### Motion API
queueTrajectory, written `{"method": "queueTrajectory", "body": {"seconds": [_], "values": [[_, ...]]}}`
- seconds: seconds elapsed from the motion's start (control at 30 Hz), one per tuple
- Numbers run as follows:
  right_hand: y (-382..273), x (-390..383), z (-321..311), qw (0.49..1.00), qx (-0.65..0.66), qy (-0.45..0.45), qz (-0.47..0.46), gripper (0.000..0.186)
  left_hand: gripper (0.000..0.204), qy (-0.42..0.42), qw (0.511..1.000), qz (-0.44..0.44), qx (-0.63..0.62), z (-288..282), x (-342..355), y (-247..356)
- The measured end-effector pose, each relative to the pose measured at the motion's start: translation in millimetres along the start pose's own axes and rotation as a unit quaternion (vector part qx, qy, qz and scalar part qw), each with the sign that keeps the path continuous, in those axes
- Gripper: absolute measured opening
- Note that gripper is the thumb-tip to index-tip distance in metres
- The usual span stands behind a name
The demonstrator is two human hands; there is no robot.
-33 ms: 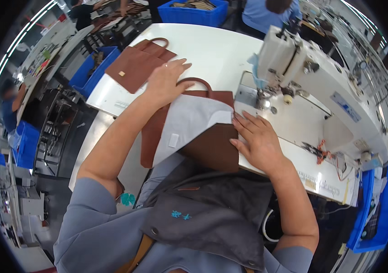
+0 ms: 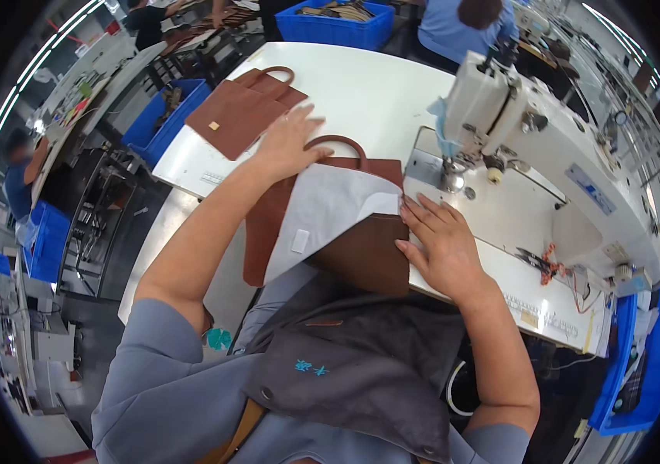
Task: The recorder is using an industrial sewing machine to assemble leather bags, sewing linings and panels together.
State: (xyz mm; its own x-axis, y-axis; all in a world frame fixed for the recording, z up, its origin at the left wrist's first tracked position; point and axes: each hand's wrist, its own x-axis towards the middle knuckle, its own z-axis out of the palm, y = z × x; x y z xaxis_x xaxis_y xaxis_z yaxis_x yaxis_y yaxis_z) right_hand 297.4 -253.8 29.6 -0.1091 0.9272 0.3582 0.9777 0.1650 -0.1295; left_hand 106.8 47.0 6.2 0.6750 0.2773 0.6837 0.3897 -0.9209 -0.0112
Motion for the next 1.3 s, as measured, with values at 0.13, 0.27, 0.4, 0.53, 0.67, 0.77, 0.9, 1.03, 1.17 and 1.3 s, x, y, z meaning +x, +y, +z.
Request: {"method": "queueTrajectory", "body": {"seconds": [0.13, 0.27, 0.4, 0.53, 0.67, 0.77, 0.9, 1.03, 1.17, 1.3], "values": [[-3, -3, -1, 0.998, 0.053, 0.027, 0.033, 0.051, 0.028, -0.074, 0.983, -0.076, -0.152, 9, -10, -1], [-7, -1, -1, 0.996, 0.064, 0.039, 0.047, 0.051, 0.019, -0.182, 0.882, -0.284, -0.328, -42, 4, 33], [-3, -2, 1, 0.998, 0.033, 0.04, 0.028, 0.047, 0.026, -0.125, 0.767, -0.318, -0.543, -76, -1, 25], [-4, -2, 2, 0.998, 0.024, 0.043, 0.031, 0.044, 0.035, -0.145, 0.737, -0.305, -0.585, -155, -10, 34], [-5, -4, 2, 0.998, 0.027, 0.041, 0.034, 0.042, 0.043, -0.125, 0.762, -0.279, -0.571, -198, -36, 33], [-7, -8, 1, 0.998, 0.024, 0.041, 0.041, 0.042, 0.046, -0.09, 0.764, -0.311, -0.558, -232, -56, 32], [-9, -8, 0, 0.998, 0.033, 0.035, 0.039, 0.041, 0.049, -0.01, 0.793, -0.37, -0.484, -278, -102, 8], [-7, -10, 4, 0.997, 0.043, 0.027, 0.05, 0.041, 0.049, 0.03, 0.822, -0.425, -0.377, -316, -151, -11], [0, -9, 5, 0.999, 0.026, 0.008, 0.032, 0.038, 0.044, -0.06, 0.854, -0.455, -0.246, -342, -172, 3], [1, -7, 6, 0.999, 0.04, -0.019, 0.03, 0.038, 0.035, 0.039, 0.836, -0.512, -0.191, -347, -217, -30]]}}
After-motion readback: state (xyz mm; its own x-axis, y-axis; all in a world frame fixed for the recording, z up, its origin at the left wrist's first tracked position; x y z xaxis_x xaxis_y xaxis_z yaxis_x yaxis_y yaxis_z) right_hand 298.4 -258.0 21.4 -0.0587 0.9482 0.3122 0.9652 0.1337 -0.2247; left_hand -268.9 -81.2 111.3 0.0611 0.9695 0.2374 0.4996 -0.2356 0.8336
